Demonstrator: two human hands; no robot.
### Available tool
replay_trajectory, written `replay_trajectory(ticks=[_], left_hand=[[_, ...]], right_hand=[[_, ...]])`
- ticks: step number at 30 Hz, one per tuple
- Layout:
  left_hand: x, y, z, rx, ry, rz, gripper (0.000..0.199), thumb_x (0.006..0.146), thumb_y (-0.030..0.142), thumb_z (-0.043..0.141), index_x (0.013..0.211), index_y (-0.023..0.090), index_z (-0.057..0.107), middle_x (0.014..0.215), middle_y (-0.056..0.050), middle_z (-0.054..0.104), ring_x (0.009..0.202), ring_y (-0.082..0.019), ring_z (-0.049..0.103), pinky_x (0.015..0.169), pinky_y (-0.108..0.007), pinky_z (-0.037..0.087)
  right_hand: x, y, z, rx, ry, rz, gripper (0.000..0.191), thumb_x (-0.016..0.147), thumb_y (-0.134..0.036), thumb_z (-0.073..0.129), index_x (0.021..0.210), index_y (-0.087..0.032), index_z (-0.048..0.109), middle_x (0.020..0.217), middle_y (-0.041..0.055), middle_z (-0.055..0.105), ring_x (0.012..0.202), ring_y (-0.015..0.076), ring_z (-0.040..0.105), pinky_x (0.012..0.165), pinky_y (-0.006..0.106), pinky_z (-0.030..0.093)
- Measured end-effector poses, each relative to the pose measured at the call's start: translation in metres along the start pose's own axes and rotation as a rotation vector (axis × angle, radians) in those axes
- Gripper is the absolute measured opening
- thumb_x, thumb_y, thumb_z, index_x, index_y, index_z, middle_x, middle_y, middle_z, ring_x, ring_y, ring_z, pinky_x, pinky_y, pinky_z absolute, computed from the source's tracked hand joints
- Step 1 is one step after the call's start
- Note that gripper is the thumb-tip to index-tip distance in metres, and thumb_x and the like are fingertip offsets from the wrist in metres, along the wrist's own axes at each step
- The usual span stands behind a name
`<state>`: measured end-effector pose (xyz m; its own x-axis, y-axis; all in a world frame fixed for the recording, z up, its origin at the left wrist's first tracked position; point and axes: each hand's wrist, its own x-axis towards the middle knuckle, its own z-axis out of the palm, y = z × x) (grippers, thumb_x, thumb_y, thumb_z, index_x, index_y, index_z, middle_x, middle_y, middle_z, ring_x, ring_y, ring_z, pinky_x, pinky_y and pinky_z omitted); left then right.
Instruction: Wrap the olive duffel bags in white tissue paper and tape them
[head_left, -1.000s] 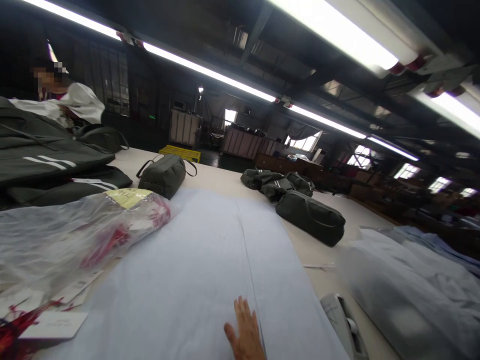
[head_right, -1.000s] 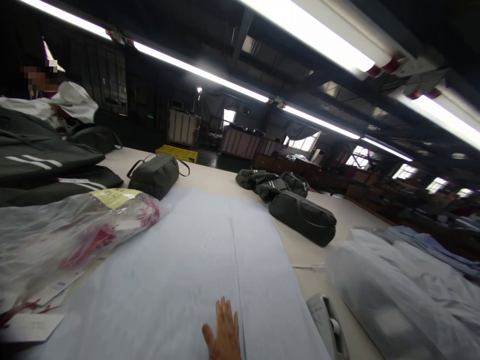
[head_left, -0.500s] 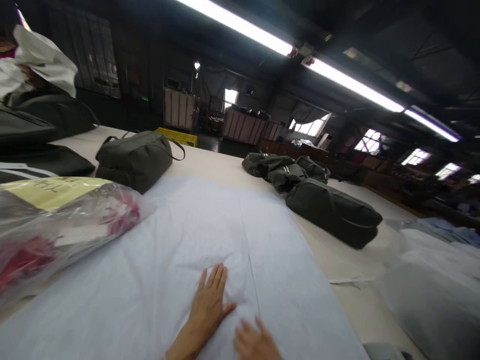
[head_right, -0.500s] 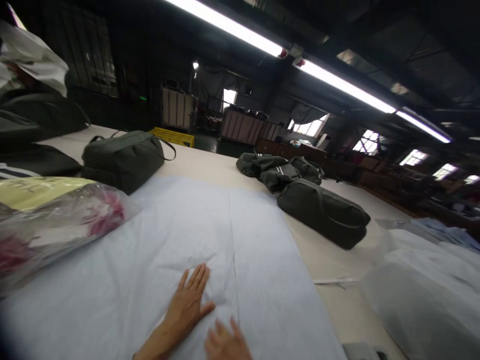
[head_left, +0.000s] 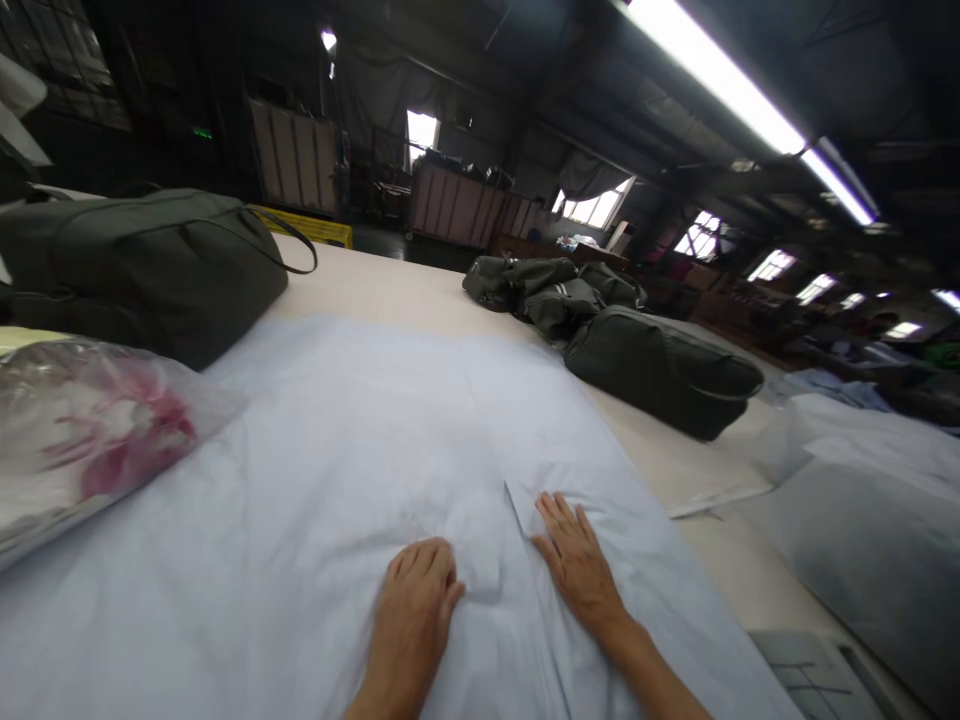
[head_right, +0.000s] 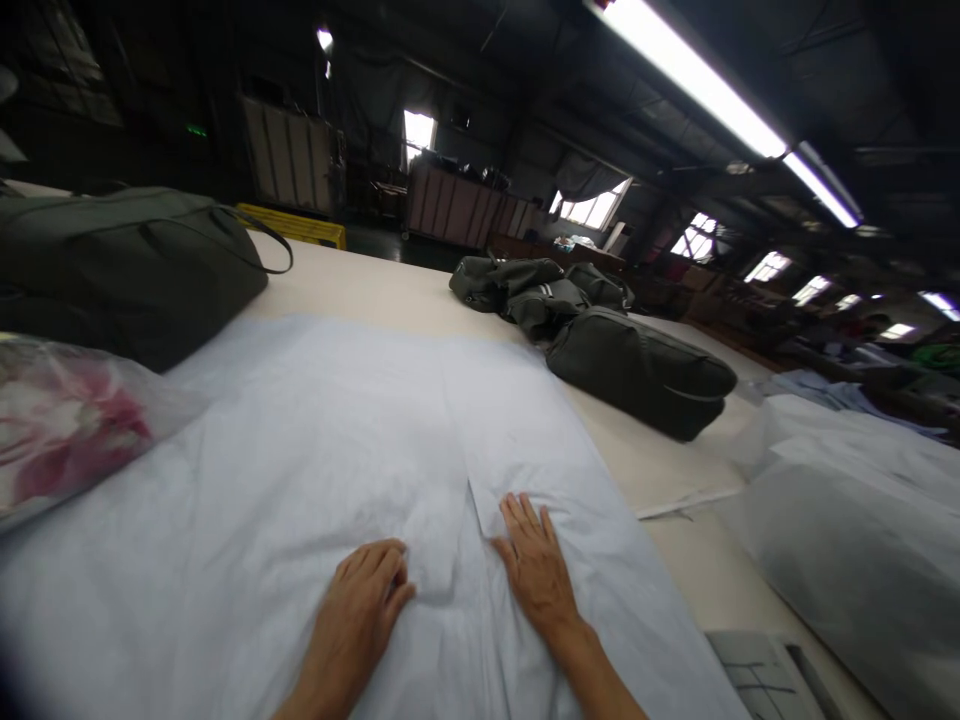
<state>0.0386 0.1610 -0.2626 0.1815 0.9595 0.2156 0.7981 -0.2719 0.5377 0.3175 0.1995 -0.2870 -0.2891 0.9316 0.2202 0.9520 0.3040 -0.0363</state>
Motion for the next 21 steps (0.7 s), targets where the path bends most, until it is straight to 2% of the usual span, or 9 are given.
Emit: replay_trajectory(ticks=[4, 8, 10, 12, 14, 16, 18, 21], left_hand=[[0.0, -0.005, 0.002, -0.098, 0.029, -0.001, 0.01, 0.082, 0.013, 0.06, 0.08, 0.022, 0.056, 0.1, -0.004, 0.067, 0.099, -0.024, 0.061, 0.09, -0.041, 0.046], [0.0, -0.01, 0.005, -0.194, 0.067, -0.014, 0.008, 0.087, 0.018, 0.055, 0.08, 0.022, 0.055, 0.098, -0.005, 0.066, 0.099, -0.023, 0.061, 0.087, -0.039, 0.046], [-0.001, -0.011, 0.007, -0.195, 0.086, -0.043, 0.011, 0.089, 0.02, 0.052, 0.079, 0.022, 0.053, 0.098, -0.005, 0.066, 0.097, -0.022, 0.062, 0.085, -0.038, 0.047], [-0.003, -0.012, 0.008, -0.143, 0.109, -0.027, 0.003, 0.087, 0.022, 0.056, 0.084, 0.022, 0.055, 0.108, -0.007, 0.065, 0.104, -0.024, 0.06, 0.089, -0.04, 0.046], [-0.004, -0.011, 0.009, -0.061, 0.103, 0.014, 0.019, 0.08, 0.025, 0.065, 0.097, 0.022, 0.058, 0.118, -0.008, 0.063, 0.114, -0.028, 0.056, 0.097, -0.044, 0.042], [-0.005, -0.008, 0.006, -0.003, 0.053, 0.019, 0.032, 0.075, 0.024, 0.07, 0.105, 0.023, 0.058, 0.12, -0.006, 0.062, 0.117, -0.029, 0.053, 0.101, -0.046, 0.038], [-0.004, -0.003, 0.001, 0.01, -0.003, -0.025, 0.024, 0.077, 0.02, 0.068, 0.099, 0.024, 0.06, 0.109, -0.004, 0.064, 0.111, -0.027, 0.054, 0.098, -0.044, 0.038], [0.0, 0.003, -0.008, -0.008, -0.02, -0.076, 0.01, 0.079, 0.015, 0.062, 0.085, 0.023, 0.059, 0.096, -0.002, 0.063, 0.102, -0.024, 0.055, 0.093, -0.042, 0.038]], right_hand=[[0.001, 0.005, 0.001, 0.106, 0.046, 0.016, 0.042, 0.101, -0.033, 0.034, 0.136, -0.018, 0.051, 0.142, 0.0088, 0.052, 0.14, 0.0226, 0.037, 0.116, 0.054, 0.028], [0.004, 0.012, -0.001, 0.352, 0.048, 0.136, 0.044, 0.099, -0.039, 0.035, 0.133, -0.018, 0.055, 0.14, 0.0086, 0.054, 0.137, 0.023, 0.041, 0.118, 0.055, 0.027], [0.006, 0.014, -0.007, 0.481, 0.058, 0.267, 0.049, 0.098, -0.045, 0.036, 0.133, -0.017, 0.055, 0.139, 0.0097, 0.054, 0.136, 0.0238, 0.043, 0.116, 0.053, 0.031], [0.007, 0.016, -0.019, 0.557, 0.08, 0.376, 0.054, 0.096, -0.05, 0.037, 0.132, -0.015, 0.056, 0.137, 0.011, 0.055, 0.134, 0.0251, 0.046, 0.114, 0.051, 0.037], [0.004, 0.016, -0.034, 0.558, 0.076, 0.375, 0.056, 0.094, -0.052, 0.039, 0.13, -0.014, 0.058, 0.136, 0.0108, 0.056, 0.132, 0.0258, 0.048, 0.113, 0.051, 0.039], [-0.007, 0.014, -0.051, 0.499, 0.026, 0.304, 0.053, 0.093, -0.05, 0.04, 0.128, -0.017, 0.06, 0.135, 0.0085, 0.057, 0.132, 0.0256, 0.049, 0.114, 0.05, 0.037], [-0.027, 0.008, -0.067, 0.406, -0.043, 0.275, 0.049, 0.093, -0.049, 0.041, 0.126, -0.02, 0.063, 0.134, 0.0065, 0.059, 0.129, 0.026, 0.051, 0.115, 0.049, 0.037], [-0.07, -0.006, -0.084, 0.333, -0.189, 0.336, 0.042, 0.087, -0.052, 0.05, 0.118, -0.029, 0.069, 0.126, 0.0054, 0.065, 0.12, 0.0286, 0.06, 0.106, 0.047, 0.048]])
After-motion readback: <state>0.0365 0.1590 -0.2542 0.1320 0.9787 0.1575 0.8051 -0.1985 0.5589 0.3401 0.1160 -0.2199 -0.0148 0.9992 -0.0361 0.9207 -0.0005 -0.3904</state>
